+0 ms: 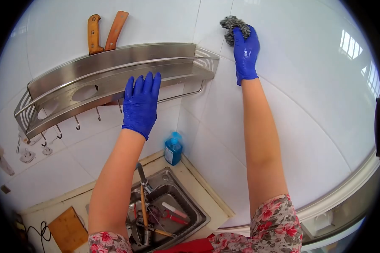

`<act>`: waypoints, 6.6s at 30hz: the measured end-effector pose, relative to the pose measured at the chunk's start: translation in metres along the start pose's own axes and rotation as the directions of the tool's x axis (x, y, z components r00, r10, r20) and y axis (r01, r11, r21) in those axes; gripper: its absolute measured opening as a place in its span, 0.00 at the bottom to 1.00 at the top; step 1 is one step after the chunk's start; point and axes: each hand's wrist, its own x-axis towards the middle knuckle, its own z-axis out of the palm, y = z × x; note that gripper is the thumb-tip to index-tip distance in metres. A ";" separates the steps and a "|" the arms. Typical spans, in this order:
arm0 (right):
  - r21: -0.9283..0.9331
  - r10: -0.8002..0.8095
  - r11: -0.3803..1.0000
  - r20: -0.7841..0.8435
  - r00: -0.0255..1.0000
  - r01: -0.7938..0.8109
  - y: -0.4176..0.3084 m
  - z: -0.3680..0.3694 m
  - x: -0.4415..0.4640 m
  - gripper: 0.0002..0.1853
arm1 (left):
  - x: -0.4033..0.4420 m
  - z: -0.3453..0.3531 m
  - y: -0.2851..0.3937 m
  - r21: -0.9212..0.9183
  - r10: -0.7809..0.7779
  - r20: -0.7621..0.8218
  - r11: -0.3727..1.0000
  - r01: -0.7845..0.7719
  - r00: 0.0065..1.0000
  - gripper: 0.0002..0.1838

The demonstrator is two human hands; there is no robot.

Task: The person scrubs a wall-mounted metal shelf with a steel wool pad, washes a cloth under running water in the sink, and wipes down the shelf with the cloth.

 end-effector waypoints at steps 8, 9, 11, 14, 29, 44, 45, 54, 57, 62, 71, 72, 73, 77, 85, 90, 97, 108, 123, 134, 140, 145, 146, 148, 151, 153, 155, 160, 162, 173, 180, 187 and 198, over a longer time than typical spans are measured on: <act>-0.431 0.160 0.899 0.483 0.861 0.075 0.018 0.062 0.000 0.23 | -0.001 -0.004 -0.002 -0.021 -0.001 0.012 1.000 0.001 1.000 0.41; -0.465 0.222 0.882 0.549 0.806 0.073 0.024 0.072 0.000 0.24 | -0.001 -0.004 -0.001 -0.031 0.000 0.022 1.000 0.001 1.000 0.41; -0.531 0.335 0.846 0.602 0.724 0.050 0.041 0.099 0.000 0.26 | -0.002 -0.001 -0.002 -0.024 0.000 0.008 1.000 0.000 1.000 0.40; -0.092 0.260 0.965 0.414 0.872 -0.244 0.086 0.135 0.011 0.24 | -0.001 0.008 -0.003 0.004 -0.001 -0.026 1.000 0.001 1.000 0.39; 0.334 0.332 0.804 0.434 0.838 -0.492 0.064 0.090 0.025 0.20 | -0.002 0.000 0.000 -0.016 -0.006 -0.004 1.000 0.006 1.000 0.39; -0.626 -0.218 0.421 0.632 0.743 0.656 0.007 -0.010 -0.070 0.05 | -0.002 0.000 0.002 -0.023 -0.029 -0.006 0.999 0.029 1.000 0.38; -0.640 -0.194 0.393 0.644 0.740 0.660 -0.006 -0.014 -0.072 0.04 | -0.004 0.002 -0.002 0.007 -0.013 -0.016 1.000 0.013 1.000 0.37; -0.641 -0.324 0.306 0.625 0.710 0.704 -0.024 -0.014 -0.001 0.06 | -0.007 -0.008 -0.004 -0.012 -0.022 0.004 1.000 0.022 1.000 0.38; -0.641 -0.360 0.341 0.587 0.725 0.688 -0.008 0.005 0.021 0.07 | -0.006 -0.007 -0.002 -0.012 -0.049 0.011 0.999 0.049 0.999 0.38; -0.618 -0.322 0.295 0.654 0.685 0.729 0.007 -0.008 -0.049 0.12 | -0.009 -0.007 -0.001 -0.023 -0.059 0.026 0.998 0.060 0.998 0.39; -0.345 0.002 0.936 0.199 0.980 0.068 0.004 0.016 -0.200 0.21 | -0.008 -0.003 0.009 0.078 -0.079 0.030 0.994 0.077 0.996 0.42; -0.280 -0.006 0.958 0.171 0.985 0.054 -0.008 0.026 -0.214 0.22 | -0.009 -0.002 0.008 0.084 -0.081 0.037 0.993 0.077 0.996 0.42; -0.224 -0.038 0.971 0.214 0.976 0.087 -0.017 0.035 -0.226 0.23 | -0.008 0.000 0.008 0.093 -0.080 0.042 0.993 0.076 0.996 0.42; -0.074 0.020 0.997 0.187 0.982 -0.007 -0.059 0.029 -0.250 0.27 | -0.007 0.003 0.003 0.152 -0.060 0.084 0.987 0.047 0.995 0.46; -0.076 0.413 0.905 -0.080 0.907 -0.418 0.019 0.065 -0.293 0.22 | -0.008 -0.006 0.009 0.125 -0.064 0.085 0.991 0.053 0.994 0.45; 0.203 0.448 0.864 0.103 0.888 -0.460 0.083 0.160 -0.232 0.23 | -0.005 -0.005 0.008 0.105 -0.072 0.083 0.992 0.063 0.994 0.46; -0.106 0.185 0.978 0.024 0.982 -0.182 0.062 0.225 -0.260 0.27 | -0.005 -0.003 0.007 0.112 -0.045 0.064 0.993 0.037 0.997 0.47; -0.151 -0.102 0.981 0.141 0.985 0.124 0.049 0.202 -0.238 0.22 | -0.002 -0.004 0.010 0.120 -0.049 0.071 0.992 0.040 0.996 0.47; -0.082 0.287 0.957 0.105 0.952 -0.279 0.061 0.172 -0.272 0.24 | -0.002 -0.001 0.015 0.082 -0.072 0.066 0.994 0.067 0.995 0.47; -0.534 0.025 0.840 0.212 0.977 0.095 0.046 0.026 -0.254 0.17 | -0.004 0.002 0.013 0.007 -0.080 0.054 0.997 0.080 0.995 0.46; -0.755 -0.036 0.514 0.455 0.890 0.407 0.035 0.000 -0.204 0.15 | -0.009 0.005 0.009 0.016 -0.068 0.039 0.998 0.067 0.997 0.47; -0.801 -0.170 0.365 0.444 0.880 0.474 -0.006 -0.030 -0.145 0.14 | -0.016 -0.003 0.003 0.070 -0.040 0.063 0.997 0.036 0.997 0.44; -0.782 -0.167 0.358 0.485 0.858 0.511 0.002 -0.027 -0.157 0.14 | -0.020 -0.005 0.003 0.071 -0.048 0.064 0.997 0.044 0.997 0.44; -0.756 -0.131 0.341 0.551 0.824 0.560 0.021 -0.017 -0.195 0.13 | -0.025 -0.004 0.003 0.038 -0.026 0.036 0.999 0.025 0.999 0.45; -0.616 0.050 0.683 0.576 0.816 0.393 0.046 -0.005 -0.275 0.14 | -0.049 -0.001 0.012 -0.001 0.030 0.044 1.000 -0.030 0.999 0.43; -0.535 0.099 0.818 0.492 0.865 0.211 0.054 0.017 -0.300 0.18 | -0.066 0.005 0.016 -0.070 0.083 0.118 0.995 -0.075 0.990 0.40; -0.456 0.105 0.881 0.447 0.888 0.126 0.052 0.043 -0.287 0.21 | -0.089 0.010 0.019 -0.193 0.117 0.175 0.978 -0.083 0.978 0.39; -0.199 0.127 0.976 0.188 0.974 -0.089 0.083 0.133 -0.276 0.23 | -0.113 -0.002 0.034 -0.351 0.109 0.377 0.936 0.032 0.920 0.41; -0.318 0.270 0.921 0.099 0.958 -0.227 0.064 0.163 -0.337 0.31 | -0.122 0.001 0.032 -0.389 0.113 0.394 0.920 0.054 0.912 0.41; -0.191 0.340 0.937 0.293 0.893 -0.294 0.066 0.177 -0.268 0.22 | -0.133 0.007 0.026 -0.483 0.051 0.473 0.850 0.211 0.879 0.42; -0.198 -0.152 0.953 0.337 0.929 0.227 0.043 0.148 -0.307 0.20 | -0.115 0.004 0.033 -0.513 0.062 0.382 0.844 0.156 0.922 0.42; -0.093 0.053 0.995 0.272 0.961 -0.029 0.024 0.050 -0.304 0.27 | -0.076 -0.042 0.026 -0.429 -0.008 0.209 0.898 0.099 0.978 0.39; 0.311 0.477 -0.576 0.879 -0.002 -0.756 -0.050 -0.065 -0.389 0.24 | -0.186 -0.031 0.013 -0.760 -0.165 0.364 0.516 0.395 0.917 0.29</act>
